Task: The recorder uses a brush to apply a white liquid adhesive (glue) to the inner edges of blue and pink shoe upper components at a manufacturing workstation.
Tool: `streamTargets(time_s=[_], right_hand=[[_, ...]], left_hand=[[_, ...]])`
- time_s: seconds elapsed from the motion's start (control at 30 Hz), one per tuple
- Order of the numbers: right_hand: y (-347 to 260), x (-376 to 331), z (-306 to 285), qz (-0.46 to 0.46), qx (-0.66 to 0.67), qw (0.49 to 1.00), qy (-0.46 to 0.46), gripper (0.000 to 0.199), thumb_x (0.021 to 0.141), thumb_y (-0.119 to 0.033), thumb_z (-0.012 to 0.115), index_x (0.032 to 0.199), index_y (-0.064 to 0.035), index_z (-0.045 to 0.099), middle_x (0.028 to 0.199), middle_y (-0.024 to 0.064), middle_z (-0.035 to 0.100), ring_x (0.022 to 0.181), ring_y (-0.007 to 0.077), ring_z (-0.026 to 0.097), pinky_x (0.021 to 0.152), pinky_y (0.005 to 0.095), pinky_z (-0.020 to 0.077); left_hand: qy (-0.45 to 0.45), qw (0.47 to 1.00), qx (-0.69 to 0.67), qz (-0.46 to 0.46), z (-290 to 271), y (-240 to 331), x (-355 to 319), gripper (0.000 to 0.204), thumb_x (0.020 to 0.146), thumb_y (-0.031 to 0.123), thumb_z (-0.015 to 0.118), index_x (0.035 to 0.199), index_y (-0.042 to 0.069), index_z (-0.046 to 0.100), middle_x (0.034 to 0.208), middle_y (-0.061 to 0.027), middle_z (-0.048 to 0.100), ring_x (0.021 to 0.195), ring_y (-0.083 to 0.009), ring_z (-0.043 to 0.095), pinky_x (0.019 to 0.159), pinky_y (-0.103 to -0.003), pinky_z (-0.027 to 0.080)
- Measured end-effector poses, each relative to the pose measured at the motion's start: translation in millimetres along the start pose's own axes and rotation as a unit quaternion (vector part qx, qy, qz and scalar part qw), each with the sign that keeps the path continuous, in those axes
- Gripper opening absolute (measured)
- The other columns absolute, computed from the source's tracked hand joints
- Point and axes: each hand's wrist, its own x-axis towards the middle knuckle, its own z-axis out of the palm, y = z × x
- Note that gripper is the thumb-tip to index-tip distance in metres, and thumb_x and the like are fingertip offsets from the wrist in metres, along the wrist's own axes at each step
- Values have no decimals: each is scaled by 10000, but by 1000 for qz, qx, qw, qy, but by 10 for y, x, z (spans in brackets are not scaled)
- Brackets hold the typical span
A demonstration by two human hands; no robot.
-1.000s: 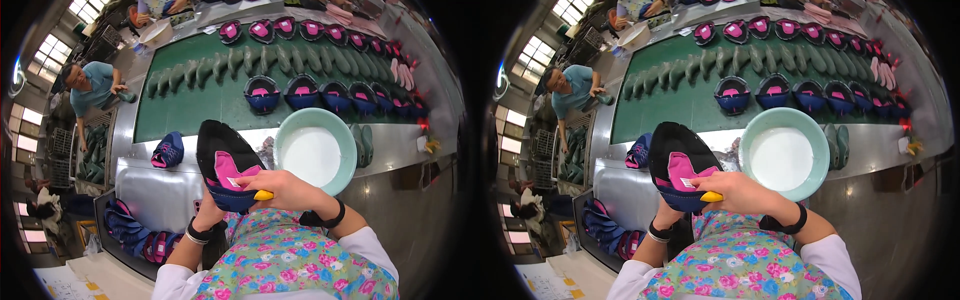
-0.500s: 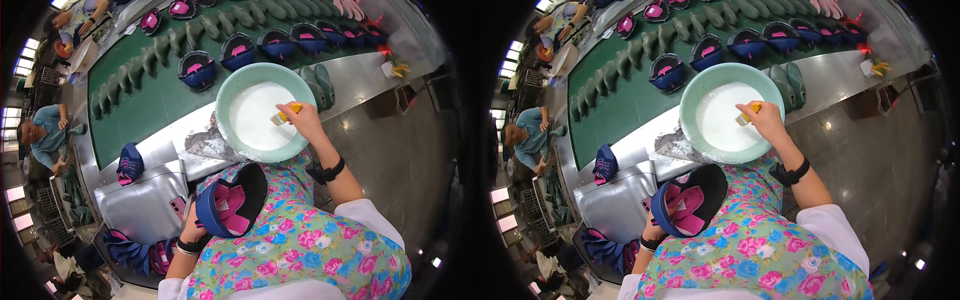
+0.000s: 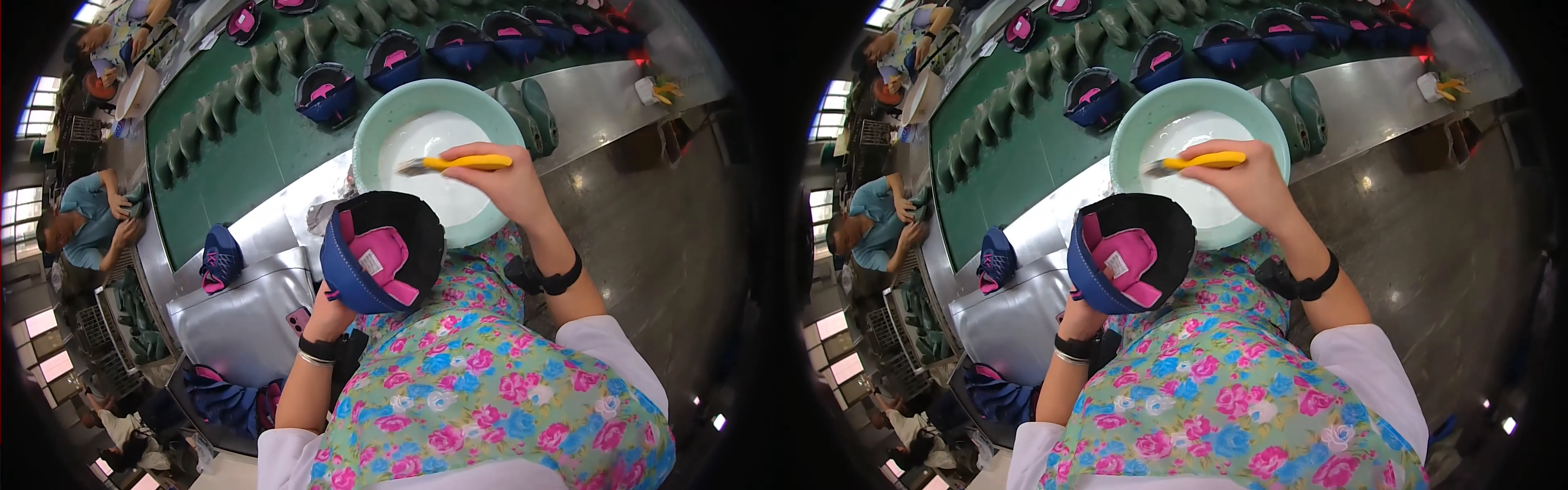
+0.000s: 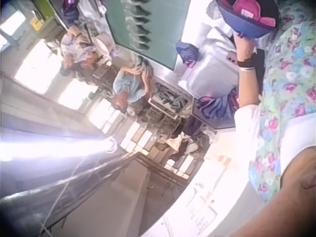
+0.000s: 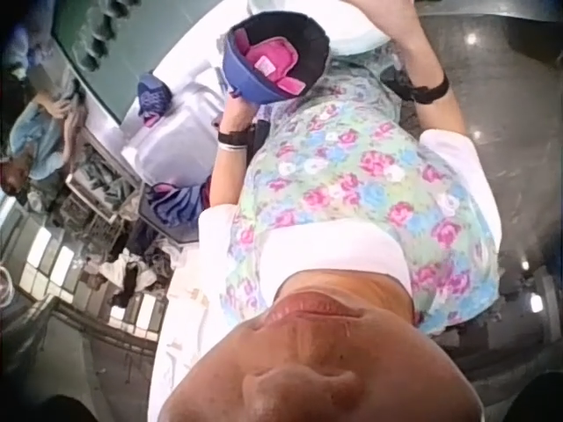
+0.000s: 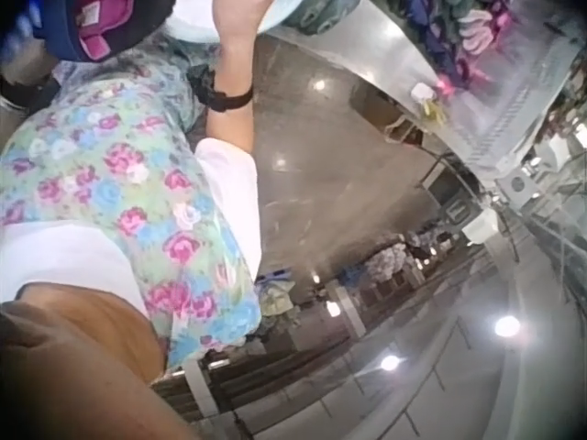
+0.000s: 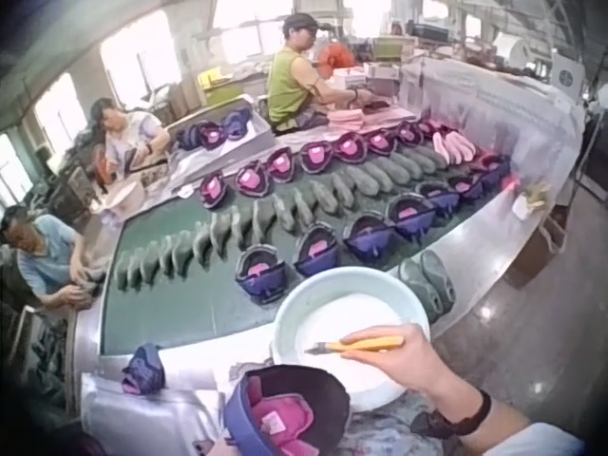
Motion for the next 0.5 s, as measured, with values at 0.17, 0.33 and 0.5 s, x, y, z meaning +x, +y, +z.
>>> streamTargets(time_s=[0.17, 0.33, 0.5], right_hand=[[-162, -12, 202, -32, 96, 985, -139, 213, 748, -29, 726, 956, 2, 692, 919, 79, 685, 826, 114, 631, 749, 208, 484], [165, 53, 162, 45, 30, 998, -37, 158, 779, -92, 708, 899, 10, 692, 790, 66, 678, 705, 92, 621, 643, 203, 481], [250, -119, 161, 98, -49, 994, -15, 227, 762, -204, 736, 780, 12, 672, 615, 47, 625, 552, 82, 591, 527, 187, 457]], left_hand=[[-34, 906, -417, -57, 76, -7, 146, 425, 888, 67, 572, 1287, 54, 426, 1202, -45, 528, 1082, -179, 542, 936, -341, 445], [-49, 911, -408, -17, -10, -82, 129, 430, 887, 31, 552, 1297, 68, 424, 1187, -48, 543, 1078, -178, 549, 919, -329, 458], [22, 932, -361, 6, -110, -76, 170, 435, 885, -18, 517, 1301, 76, 430, 1228, -52, 535, 1085, -179, 550, 925, -318, 463]])
